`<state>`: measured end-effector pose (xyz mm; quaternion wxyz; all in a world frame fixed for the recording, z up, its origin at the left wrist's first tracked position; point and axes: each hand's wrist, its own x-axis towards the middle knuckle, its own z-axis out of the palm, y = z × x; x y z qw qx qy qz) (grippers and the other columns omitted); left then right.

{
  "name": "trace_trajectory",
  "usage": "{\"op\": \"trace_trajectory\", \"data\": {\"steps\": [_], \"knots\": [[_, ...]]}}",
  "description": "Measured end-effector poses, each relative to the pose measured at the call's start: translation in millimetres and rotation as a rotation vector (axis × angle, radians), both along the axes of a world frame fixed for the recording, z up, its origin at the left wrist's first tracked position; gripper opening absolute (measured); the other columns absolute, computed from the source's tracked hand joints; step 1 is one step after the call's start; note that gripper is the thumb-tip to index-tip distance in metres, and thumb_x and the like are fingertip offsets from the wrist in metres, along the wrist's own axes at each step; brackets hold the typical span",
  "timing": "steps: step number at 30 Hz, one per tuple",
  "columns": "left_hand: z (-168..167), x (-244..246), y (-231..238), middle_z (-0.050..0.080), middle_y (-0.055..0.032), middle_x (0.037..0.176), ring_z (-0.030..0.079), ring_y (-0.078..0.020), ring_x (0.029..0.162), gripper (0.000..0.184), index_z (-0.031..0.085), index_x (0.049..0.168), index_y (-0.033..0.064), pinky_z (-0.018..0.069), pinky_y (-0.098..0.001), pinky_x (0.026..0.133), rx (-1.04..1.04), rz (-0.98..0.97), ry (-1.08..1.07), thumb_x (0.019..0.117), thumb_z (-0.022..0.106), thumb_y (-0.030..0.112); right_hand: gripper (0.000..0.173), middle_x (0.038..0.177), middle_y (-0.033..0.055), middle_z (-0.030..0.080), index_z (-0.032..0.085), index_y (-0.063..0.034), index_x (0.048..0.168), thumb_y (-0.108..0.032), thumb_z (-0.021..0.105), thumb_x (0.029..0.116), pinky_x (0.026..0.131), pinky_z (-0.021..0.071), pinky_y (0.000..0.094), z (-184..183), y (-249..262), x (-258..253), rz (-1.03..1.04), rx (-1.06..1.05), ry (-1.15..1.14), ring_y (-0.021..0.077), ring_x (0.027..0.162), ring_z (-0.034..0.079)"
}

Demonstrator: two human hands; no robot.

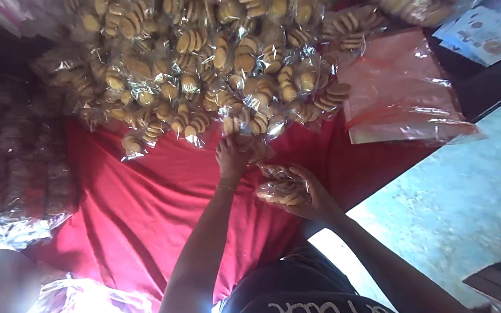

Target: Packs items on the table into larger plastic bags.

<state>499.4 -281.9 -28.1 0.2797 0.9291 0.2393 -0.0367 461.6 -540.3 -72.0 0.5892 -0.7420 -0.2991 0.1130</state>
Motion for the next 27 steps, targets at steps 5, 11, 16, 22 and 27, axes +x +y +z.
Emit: {"op": "trace_trajectory", "data": {"steps": [5, 11, 16, 22, 27], "knots": [[22, -21, 17, 0.059, -0.0234, 0.13, 0.069, -0.0307, 0.104, 0.061, 0.044, 0.146, 0.0046, 0.0587, -0.0482, 0.09, -0.319, -0.371, -0.267, 0.0917, 0.073, 0.008, 0.105, 0.144, 0.0215, 0.053, 0.034, 0.0067, 0.152, -0.047, 0.083, 0.076, 0.112, 0.0451, 0.0322, 2, 5, 12, 0.051, -0.037, 0.021, 0.0179, 0.132, 0.055], [108, -58, 72, 0.07, -0.0254, 0.107, 0.068, -0.0463, 0.098, 0.079, 0.027, 0.162, 0.0248, 0.0506, -0.0659, 0.088, 0.109, -0.442, 0.43, 0.0959, 0.07, 0.02, 0.104, 0.139, 0.0171, 0.058, 0.039, 0.0052, 0.148, -0.048, 0.086, 0.072, 0.105, 0.0519, 0.0292, 8, 9, 29, 0.134, -0.009, 0.079, 0.0124, 0.124, 0.06], [84, -102, 87, 0.071, -0.0201, 0.112, 0.07, -0.0334, 0.101, 0.053, 0.047, 0.141, -0.0001, 0.0554, -0.0521, 0.091, -0.205, -0.22, 0.115, 0.0941, 0.071, 0.007, 0.099, 0.136, 0.0174, 0.06, 0.043, 0.005, 0.145, -0.05, 0.082, 0.0725, 0.103, 0.0511, 0.0271, 9, 14, 35, 0.165, -0.081, 0.039, 0.0102, 0.122, 0.06], [17, -162, 41, 0.07, -0.0169, 0.117, 0.069, -0.0209, 0.102, 0.041, 0.059, 0.136, -0.0007, 0.0554, -0.0388, 0.094, -0.395, 0.154, -0.183, 0.0964, 0.064, 0.01, 0.097, 0.138, 0.0179, 0.058, 0.041, 0.0079, 0.145, -0.04, 0.085, 0.0723, 0.105, 0.0487, 0.0243, 2, 13, 34, 0.165, -0.025, 0.033, 0.009, 0.124, 0.058], [1, -145, 0, 0.065, -0.0071, 0.098, 0.065, -0.0093, 0.089, 0.037, 0.051, 0.128, -0.0049, 0.0557, -0.0289, 0.083, -0.731, 0.225, -0.504, 0.0928, 0.058, 0.004, 0.097, 0.139, 0.0195, 0.057, 0.039, 0.0068, 0.147, -0.037, 0.085, 0.0728, 0.105, 0.0494, 0.0265, 6, 14, 31, 0.139, -0.07, 0.08, 0.0117, 0.124, 0.059]]}}
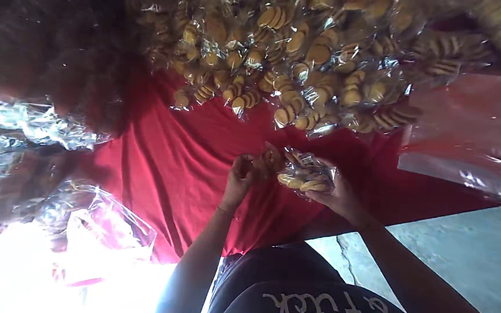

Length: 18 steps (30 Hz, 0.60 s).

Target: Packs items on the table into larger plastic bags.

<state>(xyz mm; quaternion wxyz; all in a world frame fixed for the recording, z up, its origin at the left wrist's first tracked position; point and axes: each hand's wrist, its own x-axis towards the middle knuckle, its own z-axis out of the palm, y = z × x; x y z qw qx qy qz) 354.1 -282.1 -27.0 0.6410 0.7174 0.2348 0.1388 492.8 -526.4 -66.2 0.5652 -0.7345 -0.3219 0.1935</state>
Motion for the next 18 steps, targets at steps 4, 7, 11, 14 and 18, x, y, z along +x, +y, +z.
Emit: {"op": "trace_trajectory", "data": {"steps": [4, 7, 11, 14, 18], "knots": [[-11, 26, -12, 0.065, -0.0208, 0.12, 0.068, -0.0206, 0.104, 0.079, 0.024, 0.157, 0.0016, 0.0562, -0.0368, 0.094, -0.028, -0.065, 0.104, 0.093, 0.069, 0.01, 0.098, 0.14, 0.0145, 0.057, 0.037, -0.0016, 0.15, -0.039, 0.083, 0.072, 0.103, 0.0517, 0.0296, 15, 15, 11, -0.058, -0.032, 0.137, 0.0122, 0.124, 0.059], [-1, 31, -16, 0.068, -0.0132, 0.104, 0.068, -0.0144, 0.092, 0.045, 0.05, 0.135, -0.0038, 0.0572, -0.0328, 0.086, -0.12, 0.036, 0.11, 0.0936, 0.063, 0.007, 0.096, 0.146, 0.0144, 0.052, 0.034, -0.0077, 0.154, -0.034, 0.08, 0.0746, 0.103, 0.0516, 0.0336, 24, 20, 24, -0.13, -0.045, 0.267, 0.0166, 0.127, 0.057], [27, 4, 8, 0.068, -0.01, 0.103, 0.07, -0.0185, 0.089, 0.034, 0.044, 0.133, -0.0036, 0.0616, -0.0398, 0.081, -0.515, -0.021, 0.068, 0.1006, 0.045, 0.004, 0.114, 0.157, 0.0266, 0.036, 0.018, -0.0058, 0.162, -0.041, 0.082, 0.0748, 0.112, 0.0411, 0.0518, 32, 10, 28, -0.304, -0.146, -0.042, 0.0367, 0.141, 0.042], [48, -23, 14, 0.069, -0.0045, 0.103, 0.072, -0.0164, 0.087, 0.034, 0.042, 0.133, 0.0041, 0.0635, -0.0365, 0.074, -0.582, -0.132, 0.063, 0.0984, 0.046, 0.004, 0.089, 0.151, 0.0309, 0.043, 0.032, 0.0045, 0.154, -0.041, 0.07, 0.0871, 0.105, 0.0464, 0.0535, 55, 20, -1, -0.26, -0.069, -0.357, 0.0406, 0.133, 0.05], [53, -42, 6, 0.074, 0.0068, 0.103, 0.072, -0.0075, 0.089, 0.033, 0.056, 0.123, 0.0143, 0.0604, -0.028, 0.079, -0.62, -0.326, -0.062, 0.095, 0.069, 0.026, 0.055, 0.133, 0.0201, 0.062, 0.05, 0.0066, 0.143, -0.025, 0.061, 0.0991, 0.092, 0.0564, 0.0277, 74, 58, -49, 0.08, 0.054, 0.019, 0.0143, 0.11, 0.067]]}}
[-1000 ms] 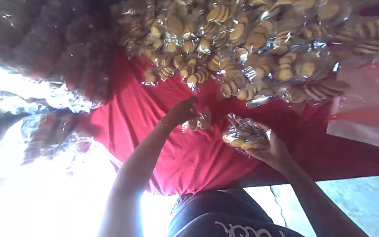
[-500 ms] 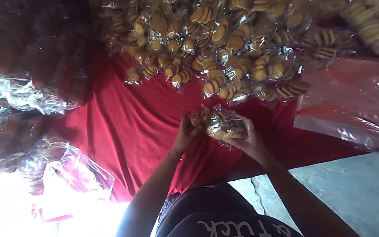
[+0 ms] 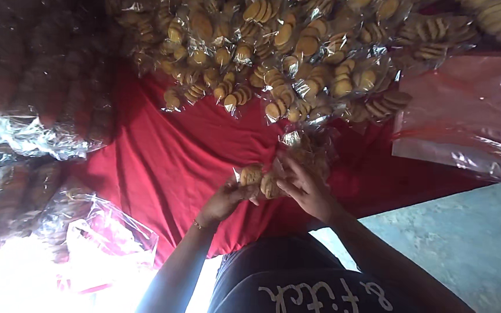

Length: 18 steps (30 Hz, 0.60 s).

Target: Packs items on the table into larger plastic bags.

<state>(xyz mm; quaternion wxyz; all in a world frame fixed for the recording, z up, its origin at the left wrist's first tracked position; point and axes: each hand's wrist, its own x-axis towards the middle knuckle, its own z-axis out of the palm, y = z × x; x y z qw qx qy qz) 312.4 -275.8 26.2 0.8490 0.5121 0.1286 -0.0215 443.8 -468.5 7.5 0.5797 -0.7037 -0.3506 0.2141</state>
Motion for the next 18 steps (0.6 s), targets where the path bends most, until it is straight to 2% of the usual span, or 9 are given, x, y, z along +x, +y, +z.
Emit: {"op": "trace_trajectory", "data": {"steps": [2, 4, 6, 8, 10, 12, 14, 16, 18], "knots": [[2, -4, -6, 0.073, 0.0058, 0.108, 0.071, -0.0082, 0.094, 0.047, 0.055, 0.126, 0.0138, 0.0597, -0.0284, 0.083, -0.045, 0.049, -0.004, 0.093, 0.07, 0.044, 0.032, 0.11, 0.0067, 0.067, 0.06, 0.0076, 0.123, -0.015, 0.058, 0.1001, 0.085, 0.0544, 0.0163, 4, 8, -5, 0.08, 0.065, 0.246, -0.0008, 0.096, 0.065], [5, -6, -11, 0.073, 0.0028, 0.109, 0.071, -0.0109, 0.097, 0.04, 0.051, 0.13, 0.0112, 0.0592, -0.0314, 0.087, -0.087, 0.142, 0.025, 0.0975, 0.065, 0.031, 0.025, 0.109, -0.0036, 0.068, 0.062, 0.0042, 0.12, -0.009, 0.055, 0.0993, 0.09, 0.0529, 0.0152, 2, 7, -5, 0.17, 0.163, 0.359, -0.0057, 0.099, 0.063], [1, -13, -15, 0.069, 0.001, 0.121, 0.068, -0.0131, 0.109, 0.054, 0.041, 0.148, 0.0097, 0.0557, -0.0356, 0.099, -0.118, 0.141, 0.02, 0.0997, 0.06, 0.024, 0.022, 0.109, -0.009, 0.069, 0.067, -0.0008, 0.118, -0.004, 0.055, 0.0994, 0.092, 0.054, 0.0169, -1, 4, -5, 0.236, 0.204, 0.396, -0.0057, 0.101, 0.064], [-4, -23, -20, 0.065, 0.0027, 0.131, 0.066, -0.0109, 0.115, 0.069, 0.037, 0.153, 0.013, 0.0545, -0.0325, 0.099, -0.128, 0.044, -0.028, 0.0977, 0.064, 0.044, 0.016, 0.103, -0.0077, 0.07, 0.069, -0.0001, 0.109, -0.004, 0.057, 0.0992, 0.087, 0.0548, 0.0155, -7, 4, -8, 0.206, 0.207, 0.287, -0.0061, 0.095, 0.064], [-2, -29, -24, 0.065, 0.0026, 0.133, 0.067, -0.0088, 0.109, 0.065, 0.047, 0.149, 0.0178, 0.0572, -0.0262, 0.089, -0.14, -0.014, -0.05, 0.0963, 0.059, 0.054, 0.015, 0.095, -0.0017, 0.068, 0.068, 0.002, 0.101, -0.008, 0.057, 0.0991, 0.08, 0.0538, 0.0133, -14, 6, -13, 0.102, 0.196, 0.071, -0.0057, 0.087, 0.062], [5, -33, -30, 0.073, -0.0001, 0.114, 0.072, -0.0104, 0.093, 0.033, 0.063, 0.129, 0.0165, 0.0601, -0.0263, 0.078, -0.141, 0.12, 0.022, 0.105, 0.053, 0.037, 0.018, 0.096, 0.0029, 0.066, 0.067, 0.003, 0.101, -0.012, 0.056, 0.0995, 0.08, 0.0543, 0.0154, -14, 6, -18, 0.054, 0.188, 0.011, -0.0022, 0.088, 0.062], [10, -32, -37, 0.074, -0.0011, 0.096, 0.072, -0.011, 0.082, 0.031, 0.064, 0.113, 0.0109, 0.0611, -0.0287, 0.072, -0.056, 0.288, 0.144, 0.1072, 0.034, 0.015, 0.021, 0.104, 0.0014, 0.065, 0.063, 0.0021, 0.111, -0.014, 0.055, 0.0995, 0.082, 0.055, 0.0182, -6, 3, -20, 0.119, 0.179, 0.156, -0.0006, 0.092, 0.063], [9, -36, -42, 0.073, -0.0005, 0.099, 0.072, -0.0111, 0.089, 0.035, 0.063, 0.115, 0.0079, 0.061, -0.0317, 0.083, -0.002, 0.299, 0.134, 0.1092, 0.029, 0.013, 0.032, 0.112, 0.004, 0.065, 0.06, 0.0018, 0.122, -0.021, 0.059, 0.0992, 0.088, 0.0554, 0.0228, -3, 1, -18, 0.229, 0.136, 0.235, 0.0033, 0.099, 0.064], [6, -42, -47, 0.073, 0.0001, 0.112, 0.07, -0.0116, 0.103, 0.038, 0.063, 0.125, 0.0101, 0.0577, -0.0337, 0.094, -0.059, 0.23, 0.028, 0.1111, 0.032, 0.025, 0.026, 0.1, 0.0048, 0.067, 0.065, 0.0026, 0.108, -0.021, 0.06, 0.0998, 0.083, 0.0541, 0.0186, -6, 0, -21, 0.187, 0.103, 0.092, 0.0011, 0.091, 0.063]]}}
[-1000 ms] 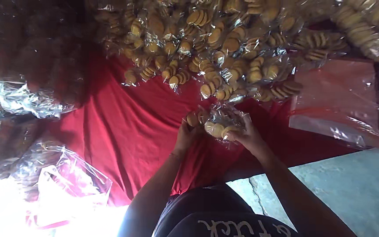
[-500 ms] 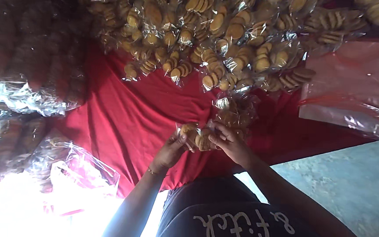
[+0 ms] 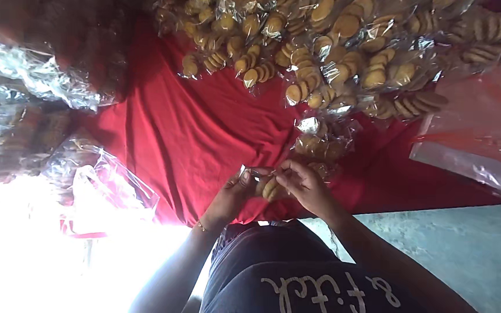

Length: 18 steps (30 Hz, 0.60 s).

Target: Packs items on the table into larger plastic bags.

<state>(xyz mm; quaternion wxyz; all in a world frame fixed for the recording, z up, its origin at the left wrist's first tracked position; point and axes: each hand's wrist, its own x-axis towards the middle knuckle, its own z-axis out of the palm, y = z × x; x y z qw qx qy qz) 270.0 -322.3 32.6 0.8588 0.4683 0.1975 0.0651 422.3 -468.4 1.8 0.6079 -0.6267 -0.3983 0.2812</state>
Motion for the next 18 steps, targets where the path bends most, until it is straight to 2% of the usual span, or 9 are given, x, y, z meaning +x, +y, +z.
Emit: {"op": "trace_trajectory", "data": {"steps": [2, 3, 5, 8, 10, 11, 13, 15, 18], "knots": [[-5, -6, -3, 0.071, -0.0054, 0.125, 0.068, -0.0176, 0.113, 0.048, 0.056, 0.137, 0.0095, 0.0562, -0.0377, 0.098, -0.093, -0.043, -0.042, 0.1074, 0.041, 0.044, 0.023, 0.093, 0.0071, 0.068, 0.068, 0.0014, 0.1, -0.019, 0.057, 0.1012, 0.083, 0.053, 0.0189, -1, -5, -7, -0.106, -0.026, -0.233, 0.0039, 0.087, 0.064], [-9, -9, -2, 0.069, -0.0074, 0.13, 0.067, -0.0201, 0.117, 0.06, 0.05, 0.144, 0.0092, 0.0556, -0.0394, 0.099, -0.109, -0.078, -0.047, 0.1026, 0.048, 0.053, 0.024, 0.092, 0.0115, 0.07, 0.069, 0.0013, 0.098, -0.018, 0.056, 0.1015, 0.083, 0.0546, 0.0249, 0, -8, -11, -0.158, -0.035, -0.366, 0.0117, 0.087, 0.067], [-14, -11, 4, 0.067, -0.0059, 0.134, 0.067, -0.0182, 0.118, 0.073, 0.044, 0.147, 0.0058, 0.0558, -0.0377, 0.099, 0.007, -0.205, -0.107, 0.0955, 0.063, 0.053, 0.024, 0.088, 0.0143, 0.07, 0.069, -0.0007, 0.095, -0.019, 0.054, 0.1026, 0.079, 0.0568, 0.0298, 0, -12, -21, -0.203, 0.003, -0.533, 0.0193, 0.084, 0.069], [-13, -9, 2, 0.071, 0.0103, 0.1, 0.066, 0.0011, 0.087, 0.018, 0.07, 0.113, 0.0088, 0.0567, -0.0204, 0.077, 0.369, -0.256, -0.069, 0.0981, 0.065, 0.017, 0.036, 0.099, 0.0136, 0.064, 0.063, 0.0004, 0.102, -0.034, 0.055, 0.1032, 0.09, 0.0511, 0.0253, -9, -23, -36, -0.098, 0.114, -0.327, 0.0143, 0.098, 0.062], [-16, -8, 1, 0.071, 0.0101, 0.098, 0.066, 0.0022, 0.088, 0.011, 0.072, 0.1, 0.0095, 0.0567, -0.0199, 0.079, 0.462, -0.249, -0.056, 0.0967, 0.062, 0.008, 0.074, 0.127, 0.0218, 0.06, 0.054, 0.0075, 0.129, -0.052, 0.07, 0.0894, 0.103, 0.0477, 0.0314, -19, -34, -48, -0.035, 0.09, -0.134, 0.0188, 0.12, 0.057], [-19, -6, 1, 0.07, 0.0077, 0.104, 0.065, 0.0005, 0.096, 0.011, 0.073, 0.099, 0.0089, 0.0556, -0.0216, 0.086, 0.475, -0.286, -0.095, 0.0969, 0.063, 0.011, 0.081, 0.132, 0.0241, 0.058, 0.05, 0.01, 0.137, -0.044, 0.078, 0.0833, 0.105, 0.048, 0.0327, -20, -38, -56, -0.048, 0.061, -0.04, 0.0196, 0.123, 0.057], [-20, 7, 7, 0.066, 0.0055, 0.115, 0.059, -0.0021, 0.112, 0.021, 0.074, 0.104, 0.0107, 0.0503, -0.0241, 0.098, 0.483, -0.44, -0.215, 0.0992, 0.065, 0.029, 0.07, 0.127, 0.0202, 0.063, 0.05, 0.0109, 0.135, -0.022, 0.081, 0.0809, 0.1, 0.0521, 0.0267, -16, -43, -70, -0.167, -0.022, 0.073, 0.0125, 0.115, 0.063], [-13, 38, 23, 0.068, 0.0059, 0.12, 0.061, -0.0011, 0.113, 0.038, 0.072, 0.113, 0.0109, 0.0519, -0.0244, 0.098, 0.567, -0.495, -0.237, 0.1016, 0.057, 0.044, 0.053, 0.115, 0.0166, 0.068, 0.06, 0.0079, 0.124, -0.022, 0.078, 0.0848, 0.094, 0.056, 0.0295, -16, -50, -69, -0.35, -0.141, -0.014, 0.014, 0.106, 0.067], [-10, 109, 43, 0.071, -0.0113, 0.116, 0.067, -0.016, 0.106, 0.028, 0.068, 0.118, -0.0017, 0.0532, -0.0365, 0.094, 0.999, -0.542, 0.062, 0.1039, 0.054, 0.017, 0.036, 0.123, 0.0188, 0.067, 0.073, -0.0065, 0.11, -0.034, 0.074, 0.0861, 0.099, 0.0475, 0.0564, -37, -65, -48, -0.506, -0.273, -0.424, 0.0362, 0.118, 0.061]]}}
